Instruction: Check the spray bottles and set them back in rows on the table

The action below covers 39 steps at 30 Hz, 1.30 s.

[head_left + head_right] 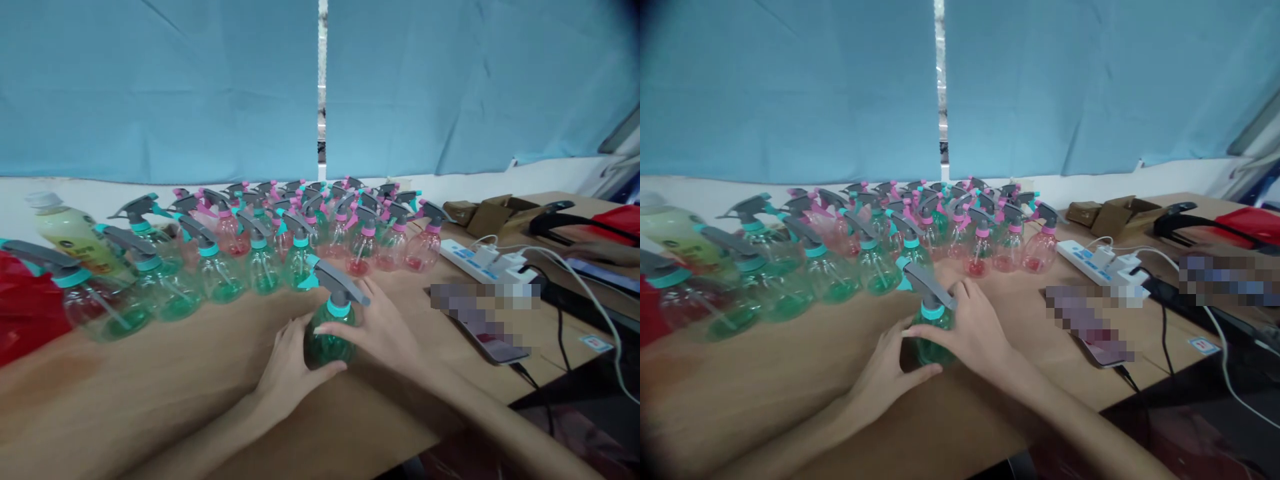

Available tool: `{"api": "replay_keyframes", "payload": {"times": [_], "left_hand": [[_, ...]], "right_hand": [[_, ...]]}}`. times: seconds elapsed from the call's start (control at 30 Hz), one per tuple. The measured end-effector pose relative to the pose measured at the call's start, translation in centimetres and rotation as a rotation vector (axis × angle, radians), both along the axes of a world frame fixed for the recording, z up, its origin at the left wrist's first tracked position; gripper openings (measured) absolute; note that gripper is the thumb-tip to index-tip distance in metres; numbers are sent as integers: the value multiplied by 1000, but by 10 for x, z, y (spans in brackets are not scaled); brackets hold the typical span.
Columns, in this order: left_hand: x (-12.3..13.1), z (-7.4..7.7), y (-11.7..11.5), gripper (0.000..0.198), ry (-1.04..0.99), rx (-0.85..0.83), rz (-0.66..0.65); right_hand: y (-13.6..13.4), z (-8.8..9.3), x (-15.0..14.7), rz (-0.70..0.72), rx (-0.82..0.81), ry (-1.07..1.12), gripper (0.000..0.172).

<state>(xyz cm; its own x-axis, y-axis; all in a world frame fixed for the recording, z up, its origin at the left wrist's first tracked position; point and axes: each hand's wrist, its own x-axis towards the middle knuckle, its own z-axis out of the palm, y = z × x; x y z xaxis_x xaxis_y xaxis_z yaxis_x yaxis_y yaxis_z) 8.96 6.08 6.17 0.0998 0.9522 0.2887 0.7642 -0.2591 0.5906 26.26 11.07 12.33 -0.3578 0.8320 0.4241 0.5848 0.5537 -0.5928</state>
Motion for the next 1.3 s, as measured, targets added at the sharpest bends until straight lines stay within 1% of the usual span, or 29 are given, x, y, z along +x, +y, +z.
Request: {"api": "replay_keyframes", "payload": {"times": [0.07, 0.13, 0.17, 0.23, 0.37, 0.5, 0.67, 0.8, 0.87, 1.0, 1.1, 1.3], "left_hand": [[-1, 2, 1, 68, 24, -23, 13], [0, 6, 2, 70, 46, -47, 11], [1, 8, 3, 70, 57, -53, 8], [2, 11, 3, 67, 71, -55, -7], [-1, 13, 5, 69, 103, -35, -55], [-9, 11, 5, 75, 195, 11, -85], [-26, 2, 5, 80, 396, 49, -103], [-37, -5, 5, 72, 508, 59, -108], [-39, -6, 5, 69, 533, 67, -106], [-35, -2, 4, 69, 588, 56, -108], [-33, -1, 3, 68, 617, 51, -107], [-32, -2, 2, 68, 632, 50, -101]], "right_hand": [[12, 5, 4, 194, -125, 171, 55], [21, 9, 3, 354, -225, 316, 52], [24, 11, 1, 411, -248, 362, 51], [27, 15, -5, 468, -242, 415, 49], [25, 19, -18, 501, -186, 446, 38], [26, 20, -24, 512, -171, 440, 27], [36, 17, -23, 520, -167, 455, 26], [47, 13, -22, 529, -162, 467, 22], [53, 11, -22, 537, -150, 486, 21], [63, 10, -26, 551, -142, 518, 15], [65, 11, -30, 559, -156, 522, 16], [65, 9, -33, 567, -157, 523, 18]]}}
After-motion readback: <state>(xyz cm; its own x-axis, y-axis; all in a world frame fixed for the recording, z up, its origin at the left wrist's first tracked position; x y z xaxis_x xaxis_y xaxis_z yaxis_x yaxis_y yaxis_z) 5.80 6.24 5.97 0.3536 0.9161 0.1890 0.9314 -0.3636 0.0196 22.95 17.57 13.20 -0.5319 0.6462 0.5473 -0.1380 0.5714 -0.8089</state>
